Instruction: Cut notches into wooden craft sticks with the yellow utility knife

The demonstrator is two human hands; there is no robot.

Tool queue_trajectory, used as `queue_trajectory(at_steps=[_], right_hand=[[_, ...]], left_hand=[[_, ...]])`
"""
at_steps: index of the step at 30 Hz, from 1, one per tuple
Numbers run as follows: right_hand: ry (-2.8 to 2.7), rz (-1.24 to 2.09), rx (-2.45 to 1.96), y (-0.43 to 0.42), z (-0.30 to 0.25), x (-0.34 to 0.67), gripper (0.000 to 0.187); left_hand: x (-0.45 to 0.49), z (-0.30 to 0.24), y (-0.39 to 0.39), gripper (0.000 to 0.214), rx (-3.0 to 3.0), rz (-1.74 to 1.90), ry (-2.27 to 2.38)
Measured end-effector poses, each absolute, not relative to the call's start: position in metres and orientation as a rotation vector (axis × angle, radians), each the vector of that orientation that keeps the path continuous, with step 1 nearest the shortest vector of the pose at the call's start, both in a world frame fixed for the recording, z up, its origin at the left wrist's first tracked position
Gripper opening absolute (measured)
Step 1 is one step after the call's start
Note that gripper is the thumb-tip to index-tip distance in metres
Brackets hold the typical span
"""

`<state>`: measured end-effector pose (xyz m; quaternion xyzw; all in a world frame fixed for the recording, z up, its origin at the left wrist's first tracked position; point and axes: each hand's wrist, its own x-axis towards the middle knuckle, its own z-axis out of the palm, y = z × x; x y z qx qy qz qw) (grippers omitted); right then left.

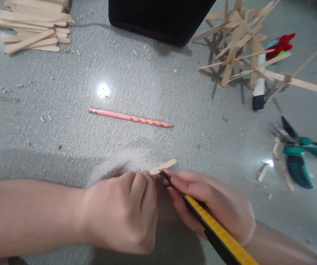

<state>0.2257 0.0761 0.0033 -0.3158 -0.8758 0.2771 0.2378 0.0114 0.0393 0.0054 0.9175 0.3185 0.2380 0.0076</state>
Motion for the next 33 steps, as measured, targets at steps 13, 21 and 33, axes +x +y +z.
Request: queue_trajectory(at_steps=[13, 21, 33], right_hand=[[-2.369, 0.725, -0.842, 0.078, 0.0, 0.221, 0.033], [-2.392, 0.728, -0.858, 0.08, 0.001, 0.221, 0.037], [-2.331, 0.769, -0.887, 0.076, -0.009, 0.229, 0.024]], left_hand=[[0.014, 0.005, 0.036, 0.017, 2.896, 0.685, 1.057], [0.016, 0.007, 0.035, 0.021, 2.795, 0.611, 1.197], [0.012, 0.003, 0.039, 0.025, 2.593, 0.696, 1.198]])
